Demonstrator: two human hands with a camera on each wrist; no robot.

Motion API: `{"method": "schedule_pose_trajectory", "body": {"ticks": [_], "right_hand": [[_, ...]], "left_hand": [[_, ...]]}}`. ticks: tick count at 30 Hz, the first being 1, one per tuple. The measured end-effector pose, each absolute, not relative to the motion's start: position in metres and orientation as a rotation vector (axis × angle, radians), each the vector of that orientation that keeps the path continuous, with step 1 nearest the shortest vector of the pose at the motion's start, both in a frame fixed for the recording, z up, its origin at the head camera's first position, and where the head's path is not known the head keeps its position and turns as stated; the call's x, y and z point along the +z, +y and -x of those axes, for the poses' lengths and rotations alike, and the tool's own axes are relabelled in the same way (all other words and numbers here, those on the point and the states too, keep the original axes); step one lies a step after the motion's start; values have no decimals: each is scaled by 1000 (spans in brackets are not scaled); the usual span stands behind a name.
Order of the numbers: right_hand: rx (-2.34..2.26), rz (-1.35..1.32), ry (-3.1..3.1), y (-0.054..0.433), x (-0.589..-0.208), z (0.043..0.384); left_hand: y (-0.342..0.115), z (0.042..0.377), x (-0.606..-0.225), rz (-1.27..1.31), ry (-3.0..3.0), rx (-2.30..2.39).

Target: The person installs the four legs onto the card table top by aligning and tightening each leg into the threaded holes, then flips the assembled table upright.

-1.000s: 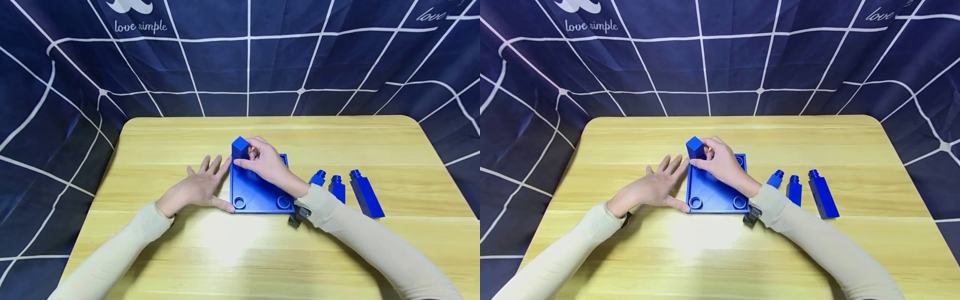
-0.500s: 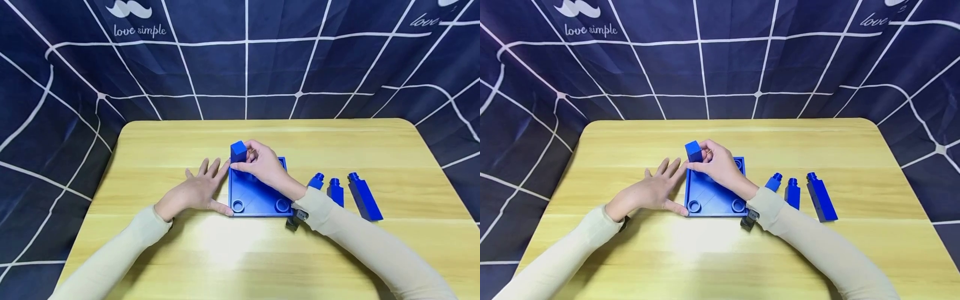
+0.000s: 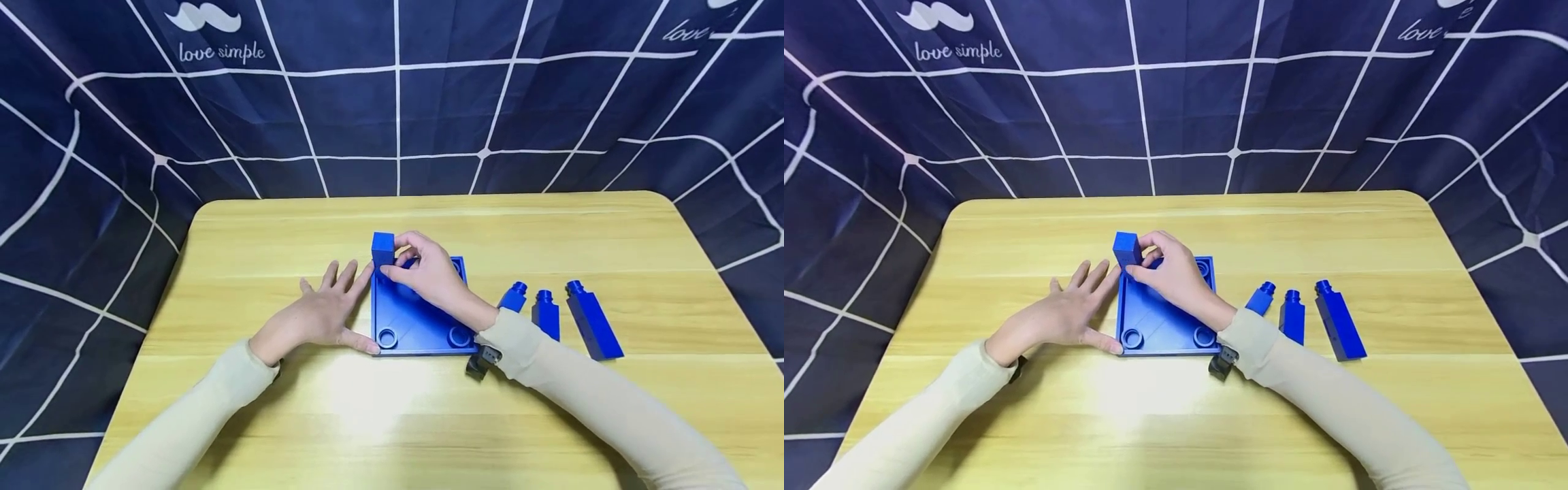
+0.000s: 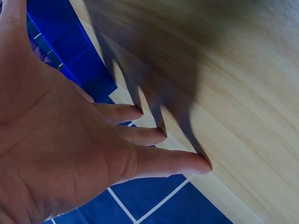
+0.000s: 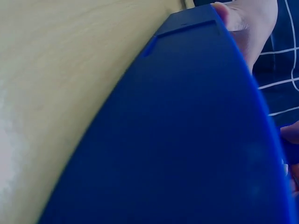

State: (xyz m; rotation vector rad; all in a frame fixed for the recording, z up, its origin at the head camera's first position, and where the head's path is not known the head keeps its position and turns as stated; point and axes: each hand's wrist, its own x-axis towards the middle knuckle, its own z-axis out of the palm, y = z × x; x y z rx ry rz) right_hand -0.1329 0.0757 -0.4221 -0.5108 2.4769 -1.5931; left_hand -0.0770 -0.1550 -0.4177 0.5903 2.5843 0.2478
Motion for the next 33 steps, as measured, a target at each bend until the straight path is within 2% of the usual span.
{"method": "schedule_pose_trajectory", "body": {"ticks": [33], "right_hand": [[-1636,571,2430,77,-430,137]], "left_hand": [[-155,78,-419,-584,2578,235]]}}
